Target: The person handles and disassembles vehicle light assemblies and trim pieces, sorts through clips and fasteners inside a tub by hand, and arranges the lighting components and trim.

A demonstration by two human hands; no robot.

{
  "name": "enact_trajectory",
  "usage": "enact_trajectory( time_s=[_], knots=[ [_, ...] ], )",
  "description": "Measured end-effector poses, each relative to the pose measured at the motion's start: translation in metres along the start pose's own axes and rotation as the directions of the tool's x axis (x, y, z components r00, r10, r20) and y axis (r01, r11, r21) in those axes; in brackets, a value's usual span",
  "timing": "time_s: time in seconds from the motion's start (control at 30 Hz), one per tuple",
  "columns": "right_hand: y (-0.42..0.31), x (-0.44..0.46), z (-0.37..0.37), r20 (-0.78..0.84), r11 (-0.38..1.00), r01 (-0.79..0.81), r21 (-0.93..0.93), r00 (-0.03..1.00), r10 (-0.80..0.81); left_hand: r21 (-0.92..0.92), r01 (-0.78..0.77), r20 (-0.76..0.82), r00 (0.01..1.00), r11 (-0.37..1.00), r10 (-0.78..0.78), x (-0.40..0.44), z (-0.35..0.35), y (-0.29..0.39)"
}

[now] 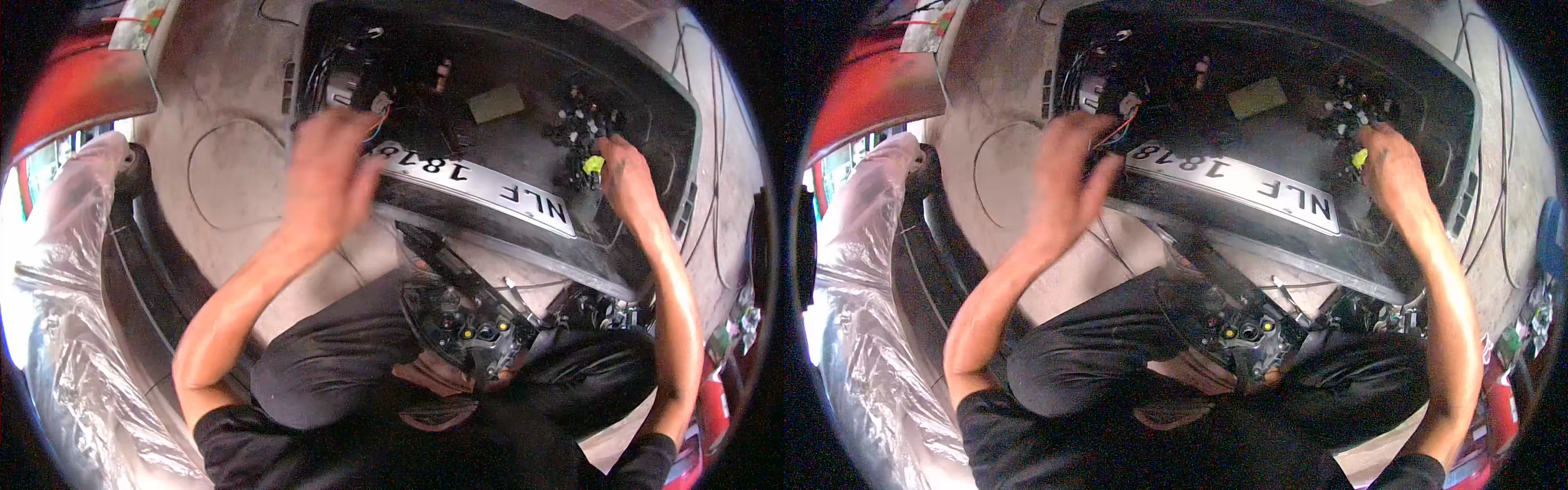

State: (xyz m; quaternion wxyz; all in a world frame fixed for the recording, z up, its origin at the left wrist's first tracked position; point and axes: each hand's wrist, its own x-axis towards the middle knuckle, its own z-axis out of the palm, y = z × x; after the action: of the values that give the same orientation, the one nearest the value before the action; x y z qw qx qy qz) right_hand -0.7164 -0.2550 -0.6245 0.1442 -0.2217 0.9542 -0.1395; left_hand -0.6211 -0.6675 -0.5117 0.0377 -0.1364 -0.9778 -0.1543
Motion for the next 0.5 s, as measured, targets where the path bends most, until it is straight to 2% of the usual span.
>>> enact_trajectory(
  time_s=[0.03,0.13,0.23,0.3,0.37,0.4,0.47,0.5],
  knots=[
    [0.005,0.012,0.004,0.086,0.99,-0.018,-0.137,0.996,0.03,0.076,0.083,-0.077,0.994,0.994,-0.077,-0.012,-0.006,-0.019],
    [-0.005,0.035,0.009,-0.067,0.885,0.108,-0.453,0.986,-0.154,0.082,0.337,-0.073,0.941,0.938,-0.331,-0.035,-0.013,-0.046],
    [-0.053,0.065,0.026,0.062,0.978,0.197,-0.065,0.979,-0.193,-0.025,0.572,-0.051,0.818,0.82,-0.572,-0.041,0.001,-0.045],
    [-0.106,0.073,0.045,0.034,0.96,0.228,0.163,0.971,-0.236,0.095,0.515,-0.093,0.857,0.852,-0.507,-0.043,0.004,-0.048],
    [-0.158,0.093,0.031,0.374,0.918,-0.066,0.39,0.923,-0.093,0.221,0.453,-0.135,0.891,0.864,-0.433,-0.038,0.004,-0.052],
    [-0.166,0.101,0.04,0.299,0.875,-0.055,0.481,0.949,-0.105,0.195,0.478,-0.099,0.878,0.857,-0.468,-0.031,0.008,-0.053],
    [-0.176,0.12,0.085,0.151,0.77,-0.015,0.638,0.983,-0.107,0.203,0.452,-0.115,0.892,0.869,-0.437,-0.024,0.007,-0.052],
    [-0.177,0.125,0.103,0.087,0.781,0.026,0.624,0.991,-0.103,0.205,0.441,-0.122,0.897,0.874,-0.424,-0.022,0.008,-0.051]
  ],
)
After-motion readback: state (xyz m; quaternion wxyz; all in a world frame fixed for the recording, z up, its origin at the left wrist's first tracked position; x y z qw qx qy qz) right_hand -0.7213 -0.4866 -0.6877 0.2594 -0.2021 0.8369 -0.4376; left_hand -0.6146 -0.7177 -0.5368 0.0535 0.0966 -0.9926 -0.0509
